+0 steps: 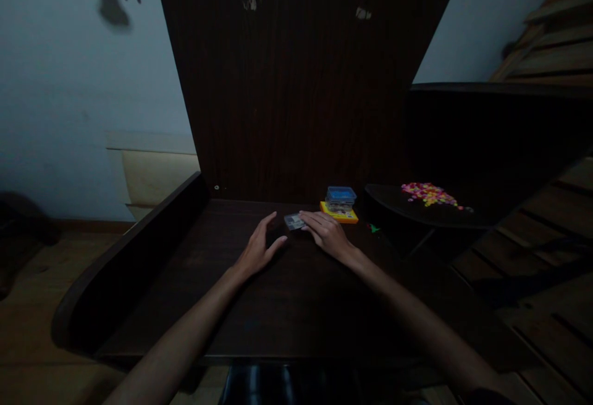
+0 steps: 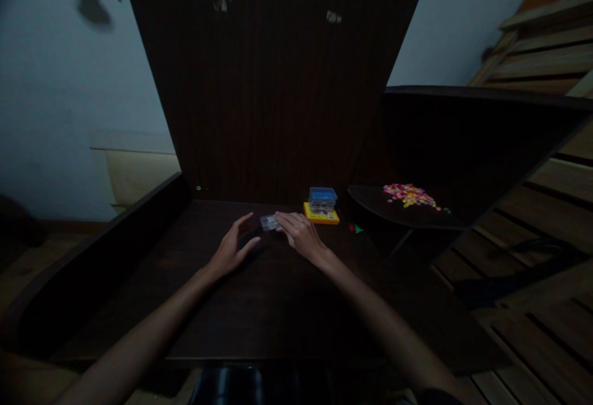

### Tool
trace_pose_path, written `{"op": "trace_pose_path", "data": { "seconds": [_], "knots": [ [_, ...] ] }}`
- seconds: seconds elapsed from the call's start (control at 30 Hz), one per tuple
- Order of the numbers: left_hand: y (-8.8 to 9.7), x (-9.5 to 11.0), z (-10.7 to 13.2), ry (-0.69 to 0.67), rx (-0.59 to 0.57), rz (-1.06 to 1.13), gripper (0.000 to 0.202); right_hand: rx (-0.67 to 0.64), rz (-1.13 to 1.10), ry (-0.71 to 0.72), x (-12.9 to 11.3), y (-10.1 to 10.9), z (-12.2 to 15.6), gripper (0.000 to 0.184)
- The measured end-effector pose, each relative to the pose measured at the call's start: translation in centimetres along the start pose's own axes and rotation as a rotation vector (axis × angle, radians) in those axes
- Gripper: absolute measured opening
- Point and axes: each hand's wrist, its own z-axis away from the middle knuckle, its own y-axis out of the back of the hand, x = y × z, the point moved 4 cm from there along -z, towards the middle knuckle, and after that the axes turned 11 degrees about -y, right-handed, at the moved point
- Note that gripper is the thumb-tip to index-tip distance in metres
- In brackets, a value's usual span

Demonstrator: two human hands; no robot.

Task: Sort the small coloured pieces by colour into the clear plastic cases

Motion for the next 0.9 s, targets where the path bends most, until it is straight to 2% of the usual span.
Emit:
{"op": "trace_pose_path", "data": {
  "seconds": [0.07, 0.23, 0.4, 0.57, 0.9],
  "knots": [
    [0.1, -0.1, 0.0, -0.009, -0.017, -0.042, 0.06, 0.06, 0.032, -0.055, 2.4, 1.1, -0.3, 0.033],
    [0.2, -0.7, 0.0, -0.064, -0.088, -0.146, 0.05, 0.101, 0.131, -0.267, 9.8, 3.2, -0.9, 0.034],
    [0.1, -1.0, 0.1, -0.075, -0.13, -0.164, 0.045, 0.086, 0.162, -0.425, 15.1, 3.7, -1.0, 0.034],
    [0.2, -1.2, 0.2, -0.062, -0.133, -0.156, 0.045, 0.067, 0.11, -0.465, 17.2, 3.0, -1.2, 0.033],
    [0.2, -1.4, 0.2, -0.014, -0.195, -0.17, 0.044, 0.068, 0.098, -0.469, 18.2, 2.2, -1.6, 0.033]
  ]
}}
